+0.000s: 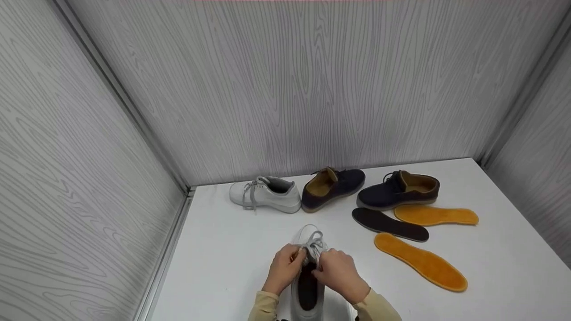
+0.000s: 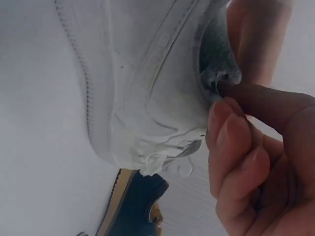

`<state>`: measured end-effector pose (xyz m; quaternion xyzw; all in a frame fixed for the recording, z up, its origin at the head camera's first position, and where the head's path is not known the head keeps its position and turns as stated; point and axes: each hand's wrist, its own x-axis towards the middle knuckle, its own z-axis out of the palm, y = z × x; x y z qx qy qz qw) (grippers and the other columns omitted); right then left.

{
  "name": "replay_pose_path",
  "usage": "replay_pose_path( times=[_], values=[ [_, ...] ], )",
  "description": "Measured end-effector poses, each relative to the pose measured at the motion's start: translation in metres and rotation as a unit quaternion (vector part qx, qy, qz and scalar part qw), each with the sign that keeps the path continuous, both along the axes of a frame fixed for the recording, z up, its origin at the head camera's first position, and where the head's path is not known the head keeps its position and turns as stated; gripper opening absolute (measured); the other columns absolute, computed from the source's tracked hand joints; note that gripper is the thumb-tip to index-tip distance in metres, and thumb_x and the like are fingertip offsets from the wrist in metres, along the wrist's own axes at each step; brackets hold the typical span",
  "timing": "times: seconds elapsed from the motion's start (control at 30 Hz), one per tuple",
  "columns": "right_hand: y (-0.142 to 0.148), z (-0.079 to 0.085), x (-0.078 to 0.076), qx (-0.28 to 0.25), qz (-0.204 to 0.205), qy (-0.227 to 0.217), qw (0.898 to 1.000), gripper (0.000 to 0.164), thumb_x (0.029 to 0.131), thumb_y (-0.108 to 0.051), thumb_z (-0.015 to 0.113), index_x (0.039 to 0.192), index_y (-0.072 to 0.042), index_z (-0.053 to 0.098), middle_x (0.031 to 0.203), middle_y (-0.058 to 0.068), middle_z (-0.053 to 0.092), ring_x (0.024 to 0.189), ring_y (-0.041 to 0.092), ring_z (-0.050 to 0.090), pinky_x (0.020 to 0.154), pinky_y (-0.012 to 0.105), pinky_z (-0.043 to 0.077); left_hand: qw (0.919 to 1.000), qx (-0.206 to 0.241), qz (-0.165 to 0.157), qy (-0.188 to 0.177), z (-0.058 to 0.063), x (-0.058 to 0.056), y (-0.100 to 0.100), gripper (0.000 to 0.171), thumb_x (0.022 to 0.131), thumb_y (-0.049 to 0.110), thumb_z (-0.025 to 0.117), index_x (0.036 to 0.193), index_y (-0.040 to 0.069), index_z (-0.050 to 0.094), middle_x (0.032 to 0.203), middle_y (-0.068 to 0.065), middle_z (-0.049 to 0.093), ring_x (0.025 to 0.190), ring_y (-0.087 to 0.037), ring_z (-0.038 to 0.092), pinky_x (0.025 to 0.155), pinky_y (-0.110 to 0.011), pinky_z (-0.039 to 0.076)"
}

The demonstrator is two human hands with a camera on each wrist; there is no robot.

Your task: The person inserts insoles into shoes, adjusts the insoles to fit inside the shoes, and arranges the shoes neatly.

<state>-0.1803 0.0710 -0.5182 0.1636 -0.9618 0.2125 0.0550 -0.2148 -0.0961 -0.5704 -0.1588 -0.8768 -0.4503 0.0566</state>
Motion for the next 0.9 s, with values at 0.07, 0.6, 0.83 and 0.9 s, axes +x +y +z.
replay_pose_path(
  times=[0.07,0.6,0.83,0.9],
  values=[
    [0.003,-0.004,-0.002,0.005,-0.028,-0.024,0.999,0.039,0.07,-0.029,0.073,0.048,-0.015,0.044,0.048,-0.003,0.043,0.043,0.015,0.042,0.039,0.033,0.032,0.9998,-0.011,0.014,0.013,0.0,0.003,0.0,0.038,0.094,0.037,0.053,0.063,0.018,0.043,0.065,0.009,0.041,0.055,-0.005,0.039,0.052,-0.022,0.035],
    [-0.004,-0.041,0.001,-0.008,-0.047,-0.109,0.993,0.028,0.08,-0.026,0.06,0.059,-0.009,0.052,0.058,0.007,0.053,0.049,0.021,0.049,0.042,0.039,0.039,0.993,-0.061,0.1,-0.015,-0.023,0.035,0.003,0.031,0.075,0.016,0.066,0.07,0.016,0.035,0.061,0.009,0.031,0.053,-0.004,0.03,0.05,-0.021,0.028],
    [-0.003,-0.045,0.004,-0.025,-0.035,-0.127,0.991,0.03,0.084,-0.025,0.056,0.057,-0.014,0.047,0.053,-0.001,0.045,0.044,0.014,0.042,0.04,0.031,0.034,0.9945,-0.025,0.101,-0.007,-0.027,0.038,0.006,0.032,0.072,0.004,0.061,0.069,0.015,0.032,0.058,0.01,0.025,0.053,-0.004,0.024,0.049,-0.02,0.024],
    [-0.002,-0.046,0.004,-0.032,-0.034,-0.126,0.991,0.03,0.085,-0.024,0.055,0.057,-0.014,0.047,0.052,-0.001,0.044,0.044,0.013,0.041,0.04,0.03,0.034,0.9949,-0.019,0.099,-0.007,-0.028,0.037,0.006,0.032,0.072,0.003,0.061,0.07,0.015,0.031,0.057,0.01,0.023,0.052,-0.004,0.022,0.048,-0.02,0.022]
  ],
)
